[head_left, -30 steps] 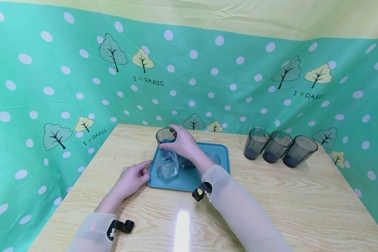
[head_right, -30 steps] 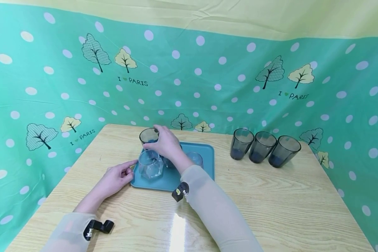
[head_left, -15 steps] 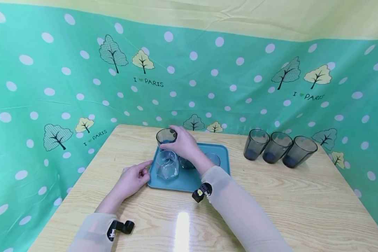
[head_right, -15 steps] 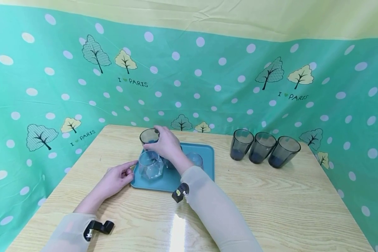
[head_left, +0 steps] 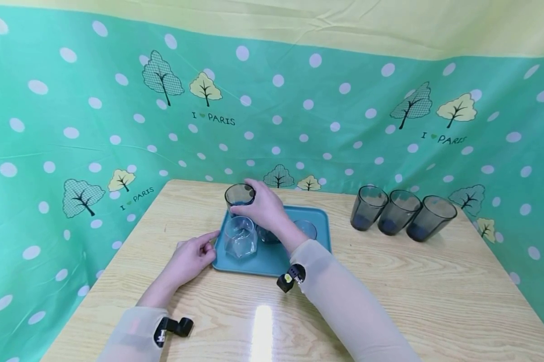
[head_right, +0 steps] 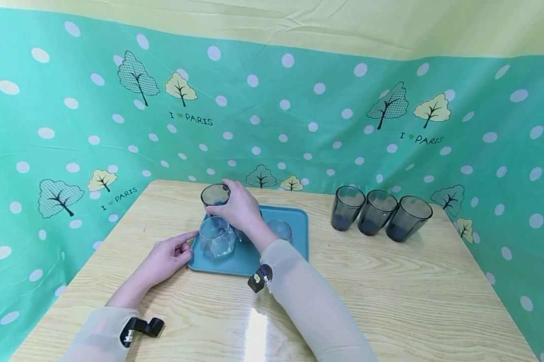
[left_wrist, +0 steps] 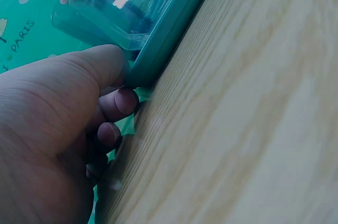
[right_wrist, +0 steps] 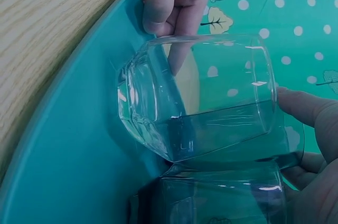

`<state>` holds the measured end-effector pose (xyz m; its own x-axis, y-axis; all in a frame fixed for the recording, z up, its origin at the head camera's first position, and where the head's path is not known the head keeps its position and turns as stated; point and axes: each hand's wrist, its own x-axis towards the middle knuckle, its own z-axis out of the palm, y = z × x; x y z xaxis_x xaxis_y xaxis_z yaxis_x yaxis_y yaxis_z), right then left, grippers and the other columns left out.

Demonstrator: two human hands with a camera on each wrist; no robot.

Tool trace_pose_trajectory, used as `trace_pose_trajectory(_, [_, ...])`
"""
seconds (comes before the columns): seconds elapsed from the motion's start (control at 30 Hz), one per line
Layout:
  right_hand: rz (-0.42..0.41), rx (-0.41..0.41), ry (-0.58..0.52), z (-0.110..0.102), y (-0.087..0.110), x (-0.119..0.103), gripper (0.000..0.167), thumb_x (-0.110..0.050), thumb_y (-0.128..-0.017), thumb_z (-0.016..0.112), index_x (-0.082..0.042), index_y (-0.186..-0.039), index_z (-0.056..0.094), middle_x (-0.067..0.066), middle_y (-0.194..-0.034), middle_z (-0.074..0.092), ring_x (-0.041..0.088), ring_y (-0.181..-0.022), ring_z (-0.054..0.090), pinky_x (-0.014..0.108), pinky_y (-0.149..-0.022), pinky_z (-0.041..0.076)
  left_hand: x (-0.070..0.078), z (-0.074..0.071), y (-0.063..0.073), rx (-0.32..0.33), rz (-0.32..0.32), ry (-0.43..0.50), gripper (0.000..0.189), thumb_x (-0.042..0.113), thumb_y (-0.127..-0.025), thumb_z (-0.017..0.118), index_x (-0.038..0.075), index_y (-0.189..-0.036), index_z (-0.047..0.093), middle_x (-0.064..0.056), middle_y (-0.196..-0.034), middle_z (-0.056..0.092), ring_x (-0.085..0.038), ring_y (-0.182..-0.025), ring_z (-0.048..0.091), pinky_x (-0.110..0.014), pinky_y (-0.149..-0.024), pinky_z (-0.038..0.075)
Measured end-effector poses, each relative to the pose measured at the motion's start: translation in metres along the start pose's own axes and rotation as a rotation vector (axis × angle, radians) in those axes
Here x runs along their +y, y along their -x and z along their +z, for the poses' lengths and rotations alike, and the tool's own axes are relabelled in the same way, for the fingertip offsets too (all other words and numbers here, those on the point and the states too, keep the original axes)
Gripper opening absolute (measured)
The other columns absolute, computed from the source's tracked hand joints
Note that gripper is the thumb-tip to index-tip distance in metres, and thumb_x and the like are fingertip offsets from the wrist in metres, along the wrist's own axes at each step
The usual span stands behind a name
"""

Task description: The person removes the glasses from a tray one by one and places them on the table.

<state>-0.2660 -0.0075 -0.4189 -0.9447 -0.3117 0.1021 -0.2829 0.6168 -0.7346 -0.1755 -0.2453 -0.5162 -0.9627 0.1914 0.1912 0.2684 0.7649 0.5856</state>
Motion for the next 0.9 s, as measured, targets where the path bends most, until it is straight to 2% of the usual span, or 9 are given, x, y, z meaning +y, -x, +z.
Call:
trace_pose_trajectory(0.23, [-0.026, 0.034, -0.030, -0.008, 0.003, -0.006, 0.091, -0.045, -0.091, 0.091, -0.020, -0.168, 0.048, 0.008, -0.165, 0.052, 0.032, -0.149, 0.051, 0.052, -0.119, 0.044, 0.002, -0.001, 0.000, -0.005, -0.005, 0.006, 0.051, 0.007, -0.099, 0.069, -0.001, -0.150, 0.066, 0.010, -0.079, 0.058, -0.010, -0.068, 0.051, -0.057, -0.097, 0.040])
trace_pose_trajectory(0.5, [-0.068, 0.072, -0.078, -0.029, 0.012, -0.019, 0.092, -0.043, -0.091, 0.092, -0.021, -0.168, 0.048, 0.005, -0.165, 0.051, 0.030, -0.147, 0.052, 0.053, -0.115, 0.047, 0.000, 0.000, 0.000, -0.006, 0.001, 0.004, 0.051, 0.006, -0.099, 0.069, 0.000, -0.149, 0.066, 0.010, -0.080, 0.059, -0.010, -0.069, 0.052, -0.057, -0.095, 0.040])
trace_pose_trajectory(0.67, [-0.094, 0.094, -0.138, -0.043, 0.020, -0.027, 0.090, -0.041, -0.091, 0.093, -0.024, -0.167, 0.049, 0.001, -0.162, 0.052, 0.026, -0.143, 0.054, 0.049, -0.111, 0.050, 0.001, 0.000, 0.000, -0.003, 0.007, 0.000, 0.051, 0.006, -0.099, 0.069, 0.000, -0.149, 0.066, 0.009, -0.080, 0.059, -0.010, -0.070, 0.052, -0.055, -0.094, 0.040])
trace_pose_trajectory(0.9, [-0.121, 0.124, -0.217, -0.063, 0.033, -0.036, 0.086, -0.036, -0.091, 0.093, -0.022, -0.165, 0.052, -0.001, -0.156, 0.055, 0.021, -0.134, 0.059, 0.039, -0.107, 0.053, 0.000, 0.001, 0.000, -0.003, -0.005, 0.002, 0.051, 0.006, -0.099, 0.069, 0.000, -0.149, 0.067, 0.008, -0.080, 0.059, -0.011, -0.071, 0.053, -0.053, -0.093, 0.042])
